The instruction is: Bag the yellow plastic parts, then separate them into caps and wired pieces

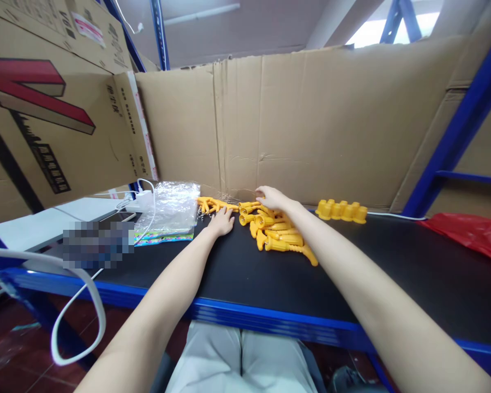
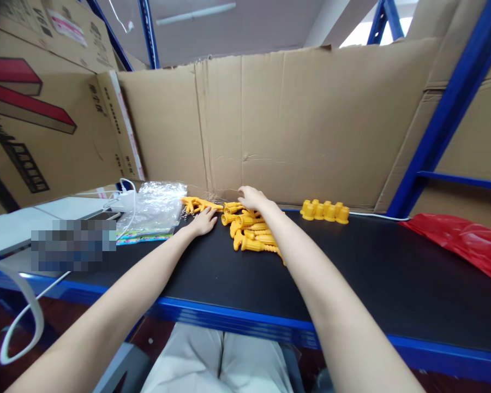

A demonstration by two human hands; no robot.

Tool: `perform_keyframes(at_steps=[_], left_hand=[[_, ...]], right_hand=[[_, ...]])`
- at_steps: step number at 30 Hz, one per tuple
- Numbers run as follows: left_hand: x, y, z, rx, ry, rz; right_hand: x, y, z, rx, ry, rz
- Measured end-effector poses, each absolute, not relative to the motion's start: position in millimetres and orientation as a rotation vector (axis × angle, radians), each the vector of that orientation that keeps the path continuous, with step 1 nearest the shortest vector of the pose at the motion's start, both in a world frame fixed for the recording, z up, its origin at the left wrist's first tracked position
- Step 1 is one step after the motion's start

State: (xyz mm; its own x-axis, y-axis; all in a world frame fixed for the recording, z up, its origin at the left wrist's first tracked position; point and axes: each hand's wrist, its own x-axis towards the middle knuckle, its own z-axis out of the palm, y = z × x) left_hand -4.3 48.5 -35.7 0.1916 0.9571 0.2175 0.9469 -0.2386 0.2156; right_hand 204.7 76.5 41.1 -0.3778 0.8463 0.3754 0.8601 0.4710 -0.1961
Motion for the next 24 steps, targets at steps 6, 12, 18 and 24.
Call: perform_keyframes(at_steps=[6,12,18,24], left_hand=[[-2.4,46.6,-33.3,2.423,1.912,0.585],[-2.0,45.0,-27.8,2.492,1.847,0.681],[1.4,39.5,-23.0,2.545,1.77,0.794],[5.6,35.0,-19.8,2.592,1.723,0.877]], right_hand=[[150.6,91.8,39.7,-1.613,-2.426,-0.051],[139.4,98.9,24.3,-1.774,-2.442,0.041],[139.8,87.1,22.3,-1.828,-2.429,-0.093],[135.4,81.2,22.3,-1.834,-2.359,-0.132]])
